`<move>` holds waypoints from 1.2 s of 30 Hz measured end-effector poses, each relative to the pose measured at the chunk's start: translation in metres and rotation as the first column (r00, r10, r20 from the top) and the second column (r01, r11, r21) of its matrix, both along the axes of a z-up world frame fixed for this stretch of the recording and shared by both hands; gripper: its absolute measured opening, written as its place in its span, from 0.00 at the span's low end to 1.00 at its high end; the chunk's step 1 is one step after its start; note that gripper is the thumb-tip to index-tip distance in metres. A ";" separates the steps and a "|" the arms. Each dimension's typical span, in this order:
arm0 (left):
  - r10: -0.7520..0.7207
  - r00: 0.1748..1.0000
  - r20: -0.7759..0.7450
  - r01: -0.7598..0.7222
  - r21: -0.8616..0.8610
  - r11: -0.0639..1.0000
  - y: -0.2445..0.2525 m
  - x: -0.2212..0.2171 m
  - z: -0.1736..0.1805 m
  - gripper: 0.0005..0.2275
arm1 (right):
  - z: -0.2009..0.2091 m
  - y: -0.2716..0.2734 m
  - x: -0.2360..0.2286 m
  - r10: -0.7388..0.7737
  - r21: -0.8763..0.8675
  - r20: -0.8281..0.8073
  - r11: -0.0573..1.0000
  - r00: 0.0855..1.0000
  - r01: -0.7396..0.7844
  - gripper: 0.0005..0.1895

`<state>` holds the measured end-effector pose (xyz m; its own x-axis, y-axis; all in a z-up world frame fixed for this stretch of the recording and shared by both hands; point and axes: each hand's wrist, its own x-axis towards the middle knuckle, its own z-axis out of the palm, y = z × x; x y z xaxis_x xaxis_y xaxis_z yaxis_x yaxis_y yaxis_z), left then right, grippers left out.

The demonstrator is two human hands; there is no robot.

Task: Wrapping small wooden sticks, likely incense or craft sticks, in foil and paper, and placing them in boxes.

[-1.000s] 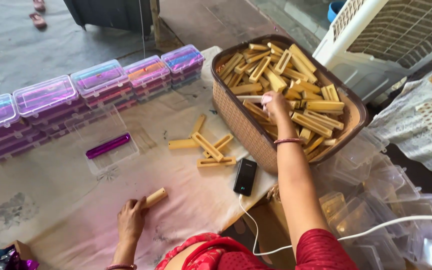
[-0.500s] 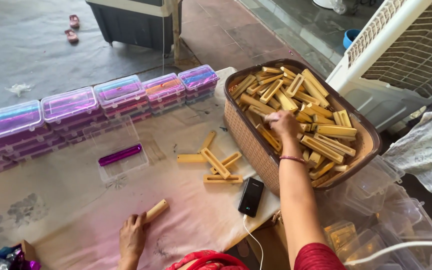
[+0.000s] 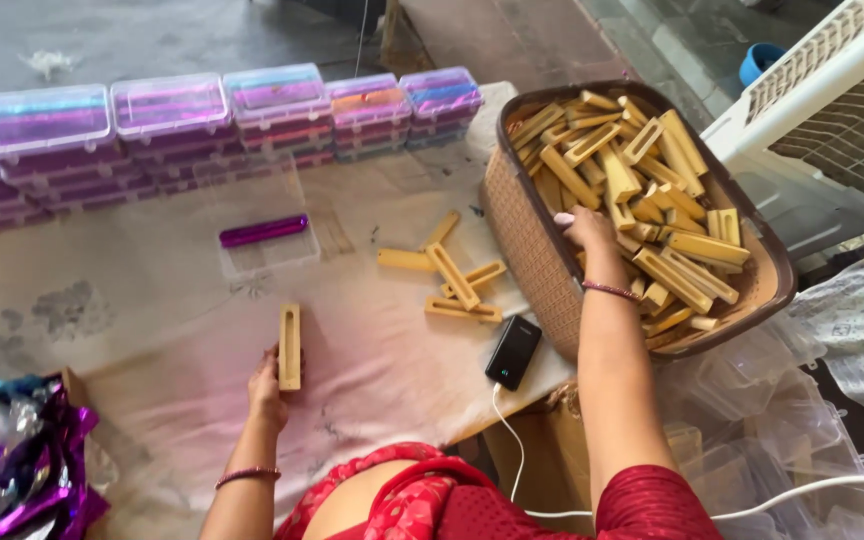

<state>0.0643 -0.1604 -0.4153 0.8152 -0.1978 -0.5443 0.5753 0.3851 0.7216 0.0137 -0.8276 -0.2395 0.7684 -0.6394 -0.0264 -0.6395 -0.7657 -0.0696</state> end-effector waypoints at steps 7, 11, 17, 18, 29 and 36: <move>0.026 0.998 -0.057 -0.029 -0.050 0.998 0.008 -0.012 0.009 0.25 | 0.061 0.071 0.002 0.078 -0.261 0.415 0.965 0.906 0.037 0.09; -0.004 0.998 0.068 0.006 -0.029 1.000 0.011 -0.018 -0.015 0.19 | 0.085 0.135 0.012 0.397 -0.555 0.523 0.830 0.754 -0.052 0.09; -0.059 0.997 0.040 0.059 0.007 0.998 0.011 -0.019 -0.001 0.19 | 0.069 0.059 0.017 -0.090 -0.118 0.447 0.980 0.890 0.159 0.22; -0.065 0.997 0.043 0.065 0.003 0.998 0.012 -0.020 -0.001 0.19 | 0.079 0.064 0.012 -0.094 -0.121 0.450 0.979 0.888 0.165 0.22; -0.081 0.996 0.040 0.078 0.066 0.995 0.012 -0.020 0.000 0.19 | 0.028 0.033 0.001 -0.048 -0.038 0.062 0.998 0.997 0.051 0.27; -0.058 0.997 0.045 0.055 0.066 0.996 0.013 -0.022 -0.006 0.19 | 0.069 0.096 0.015 0.005 -0.319 0.328 0.942 0.945 0.106 0.20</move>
<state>0.0423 -0.1477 -0.4212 0.8287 -0.2097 -0.5189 0.5596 0.3046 0.7707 0.0284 -0.7312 -0.1707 0.6666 -0.6071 0.4326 -0.6633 -0.7478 -0.0273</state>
